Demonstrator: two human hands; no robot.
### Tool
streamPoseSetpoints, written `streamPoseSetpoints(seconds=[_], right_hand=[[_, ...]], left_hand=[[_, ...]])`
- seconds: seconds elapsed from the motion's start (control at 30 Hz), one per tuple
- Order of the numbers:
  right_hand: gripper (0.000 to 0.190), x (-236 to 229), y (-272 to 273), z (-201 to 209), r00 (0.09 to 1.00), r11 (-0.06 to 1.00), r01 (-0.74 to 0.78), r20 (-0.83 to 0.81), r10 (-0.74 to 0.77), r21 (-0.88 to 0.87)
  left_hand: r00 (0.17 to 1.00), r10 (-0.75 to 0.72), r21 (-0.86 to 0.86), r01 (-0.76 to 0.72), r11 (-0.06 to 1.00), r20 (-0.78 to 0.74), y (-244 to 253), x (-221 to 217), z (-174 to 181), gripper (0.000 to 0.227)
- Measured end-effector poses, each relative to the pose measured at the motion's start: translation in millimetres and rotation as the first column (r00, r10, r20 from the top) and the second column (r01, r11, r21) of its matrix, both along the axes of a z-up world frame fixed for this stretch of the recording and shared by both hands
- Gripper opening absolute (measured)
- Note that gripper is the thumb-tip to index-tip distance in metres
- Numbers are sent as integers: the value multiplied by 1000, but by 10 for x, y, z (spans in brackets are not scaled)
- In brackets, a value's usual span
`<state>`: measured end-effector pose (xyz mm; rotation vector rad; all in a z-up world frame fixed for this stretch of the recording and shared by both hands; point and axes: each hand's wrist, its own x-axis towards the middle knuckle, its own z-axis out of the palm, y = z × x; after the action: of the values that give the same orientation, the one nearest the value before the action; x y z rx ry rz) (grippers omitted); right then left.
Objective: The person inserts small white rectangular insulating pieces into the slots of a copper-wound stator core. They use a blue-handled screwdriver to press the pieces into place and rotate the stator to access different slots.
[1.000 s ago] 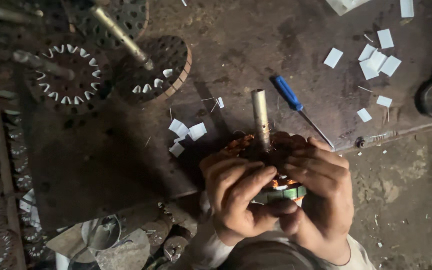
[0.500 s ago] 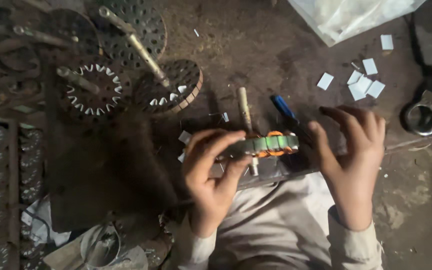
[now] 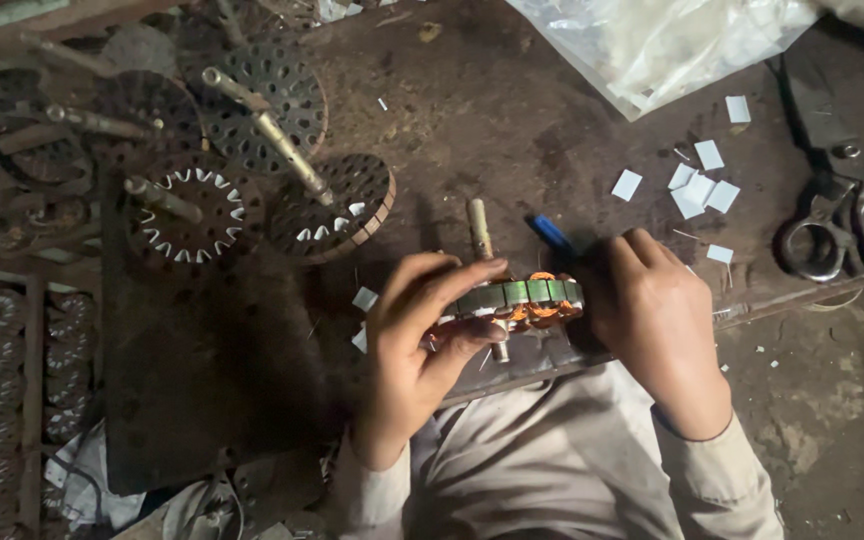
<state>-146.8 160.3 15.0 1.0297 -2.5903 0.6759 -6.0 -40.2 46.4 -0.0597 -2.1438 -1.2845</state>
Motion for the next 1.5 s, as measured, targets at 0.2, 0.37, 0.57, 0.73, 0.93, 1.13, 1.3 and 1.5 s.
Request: streamPoseSetpoints(seconds=[0.2, 0.37, 0.57, 0.73, 0.93, 1.13, 1.3, 1.5], right_hand=[[21, 11, 118, 251, 919, 877, 150, 392, 47, -456], [64, 306, 297, 501, 818, 455, 209, 409, 404, -866], [77, 487, 97, 761, 803, 392, -19, 220, 553, -920], [70, 465, -162, 962, 825, 543, -150, 199, 529, -826], [66, 442, -227, 974, 821, 704, -154, 307, 481, -693], [62, 461, -137, 874, 856, 748, -251, 220, 467, -614], [62, 594, -180, 519, 869, 563, -362, -51, 492, -743], [51, 716, -59, 57, 893, 516, -296, -40, 449, -804]], left_hand=[[994, -108, -34, 109, 993, 26, -79, -92, 101, 49], [991, -129, -57, 127, 990, -42, -88, -169, 92, 50], [989, -92, -88, 83, 993, -112, -87, -179, -5, 51], [993, -60, -98, 50, 994, -97, -98, -157, -66, 50], [989, -95, -79, 87, 993, -110, -125, -153, -75, 50], [990, -98, -25, 96, 995, -98, -105, -141, -60, 42], [989, -120, 48, 125, 991, -82, -98, -108, -13, 37], [990, -117, -32, 115, 993, -74, -50, -94, -16, 42]])
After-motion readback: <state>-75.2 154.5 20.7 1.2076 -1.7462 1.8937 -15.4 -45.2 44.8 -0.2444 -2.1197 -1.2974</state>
